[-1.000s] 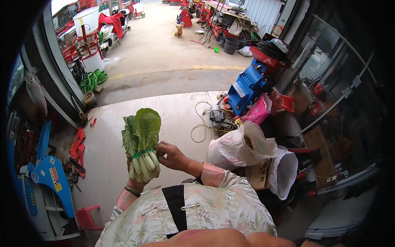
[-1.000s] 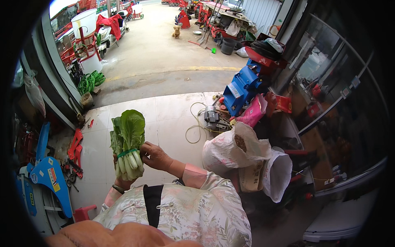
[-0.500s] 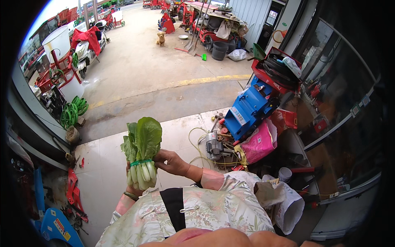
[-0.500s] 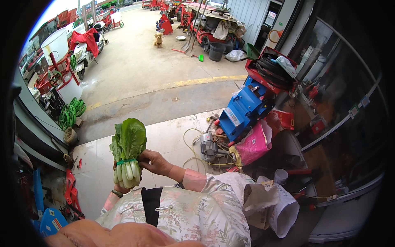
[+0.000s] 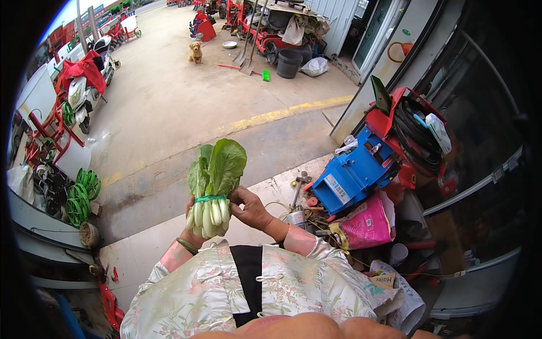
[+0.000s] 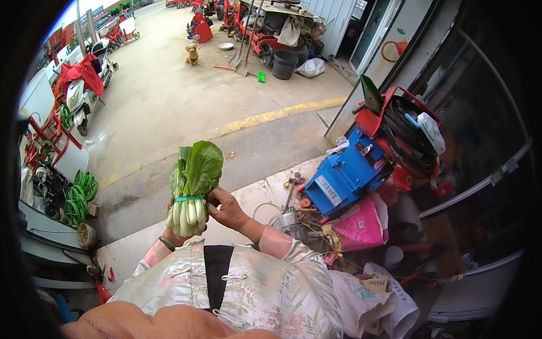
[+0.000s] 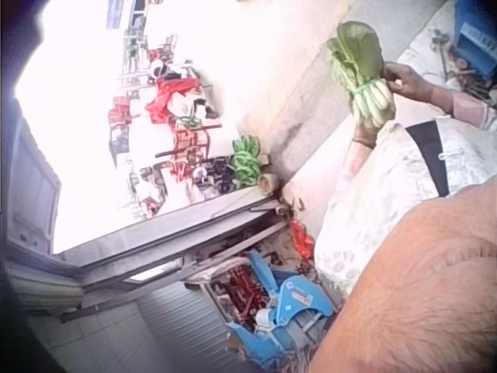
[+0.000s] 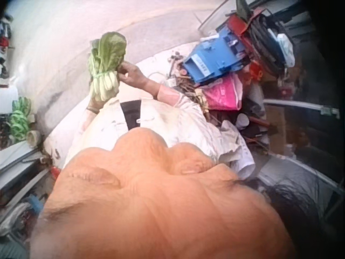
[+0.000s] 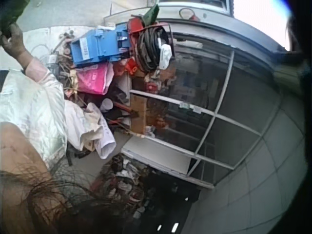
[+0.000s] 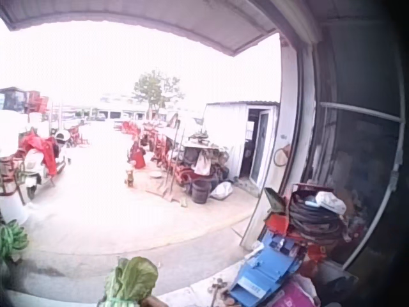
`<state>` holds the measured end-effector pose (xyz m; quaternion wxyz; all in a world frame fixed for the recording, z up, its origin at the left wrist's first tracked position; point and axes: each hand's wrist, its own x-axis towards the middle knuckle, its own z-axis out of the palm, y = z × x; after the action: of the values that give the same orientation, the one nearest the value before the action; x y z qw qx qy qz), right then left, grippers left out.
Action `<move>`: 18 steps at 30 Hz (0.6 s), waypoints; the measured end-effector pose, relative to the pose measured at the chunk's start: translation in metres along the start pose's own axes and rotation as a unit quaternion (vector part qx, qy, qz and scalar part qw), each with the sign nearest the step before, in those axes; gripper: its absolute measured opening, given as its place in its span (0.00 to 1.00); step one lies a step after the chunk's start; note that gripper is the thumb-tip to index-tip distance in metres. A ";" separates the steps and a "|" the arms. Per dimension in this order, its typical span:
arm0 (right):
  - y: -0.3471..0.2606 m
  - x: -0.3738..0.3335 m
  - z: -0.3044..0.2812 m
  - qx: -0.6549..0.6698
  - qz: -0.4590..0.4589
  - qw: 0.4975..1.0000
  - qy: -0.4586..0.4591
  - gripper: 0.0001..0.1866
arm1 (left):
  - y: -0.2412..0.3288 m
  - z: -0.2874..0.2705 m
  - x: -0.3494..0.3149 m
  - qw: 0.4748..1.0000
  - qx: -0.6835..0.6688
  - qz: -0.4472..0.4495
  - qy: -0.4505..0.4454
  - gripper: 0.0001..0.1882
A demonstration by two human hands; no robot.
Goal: The person retrieves a bundle of leafy vegetables from a refrigerator, carries them to a work area, and removes the rubber band. They then separate individual stalks and place them on a pink stool.
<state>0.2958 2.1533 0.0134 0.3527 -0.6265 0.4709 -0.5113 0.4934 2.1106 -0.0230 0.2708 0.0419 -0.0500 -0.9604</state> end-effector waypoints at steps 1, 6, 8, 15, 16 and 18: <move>0.011 0.014 -0.011 0.031 0.011 0.999 0.027 0.07 | 0.014 -0.001 0.026 1.000 0.001 -0.012 0.005 0.40; 0.077 0.086 -0.069 0.043 0.043 0.993 0.100 0.08 | 0.072 -0.015 0.152 0.992 -0.036 -0.117 0.010 0.40; 0.103 0.126 -0.100 0.038 0.055 0.992 0.104 0.07 | 0.096 -0.018 0.207 0.991 -0.015 -0.135 -0.002 0.40; 0.167 0.289 -0.204 0.068 0.058 0.995 0.052 0.05 | 0.180 -0.009 0.381 0.994 0.009 -0.099 0.048 0.39; 0.174 0.313 -0.215 0.027 0.037 0.998 0.043 0.05 | 0.192 -0.009 0.400 0.994 -0.006 -0.107 0.025 0.39; 0.192 0.356 -0.241 -0.021 0.013 0.999 0.023 0.07 | 0.208 -0.010 0.442 0.998 0.004 -0.062 0.016 0.38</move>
<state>0.0291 1.7657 0.0010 0.3350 -0.6161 0.4974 -0.5108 0.2257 1.7015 -0.0314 0.2113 0.0612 -0.0465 -0.9744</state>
